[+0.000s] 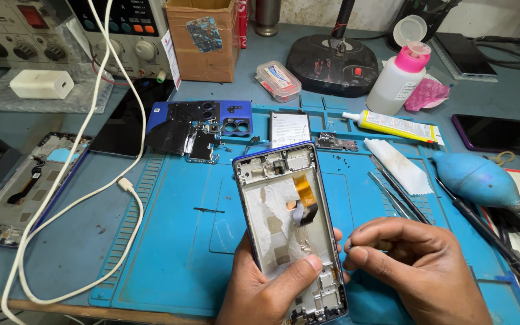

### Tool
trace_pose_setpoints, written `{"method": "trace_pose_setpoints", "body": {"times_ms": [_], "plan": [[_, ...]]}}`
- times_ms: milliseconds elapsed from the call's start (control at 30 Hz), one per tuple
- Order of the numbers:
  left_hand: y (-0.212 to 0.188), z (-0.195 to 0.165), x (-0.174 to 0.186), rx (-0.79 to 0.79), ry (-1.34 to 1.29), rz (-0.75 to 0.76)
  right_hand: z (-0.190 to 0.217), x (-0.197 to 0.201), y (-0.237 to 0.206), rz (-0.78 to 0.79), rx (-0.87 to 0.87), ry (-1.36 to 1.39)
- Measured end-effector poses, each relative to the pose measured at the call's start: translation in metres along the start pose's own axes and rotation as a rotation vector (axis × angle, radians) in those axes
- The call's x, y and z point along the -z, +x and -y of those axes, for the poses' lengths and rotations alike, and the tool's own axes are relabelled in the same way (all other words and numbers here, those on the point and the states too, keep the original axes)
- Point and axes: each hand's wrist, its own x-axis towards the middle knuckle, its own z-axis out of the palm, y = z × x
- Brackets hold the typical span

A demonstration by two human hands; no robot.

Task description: The person holds a disassembled phone frame and peels old adhesive residue and tape off its inner edges by hand, working around the frame a section at a time. Other disassembled phone parts, a battery, and repair tools lie on the work mat around them.

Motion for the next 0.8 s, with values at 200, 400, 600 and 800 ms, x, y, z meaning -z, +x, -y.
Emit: {"method": "trace_pose_setpoints", "body": {"times_ms": [200,400,600,800], "plan": [[-0.0011,0.0001,-0.0015,0.052,0.028,-0.053,0.0093,-0.0057,0.0015,0.11,0.011,0.049],[-0.0025,0.0024,0.002,-0.008,0.058,-0.034,0.0056,-0.0059,0.0024,0.063,0.004,-0.002],[-0.0032,0.0058,0.0046,-0.011,0.137,-0.066,0.0027,0.0003,0.0038,0.036,-0.061,0.037],[-0.0038,0.0073,0.0022,-0.001,0.156,-0.074,0.0034,0.0024,0.0037,0.044,-0.055,0.013]]}}
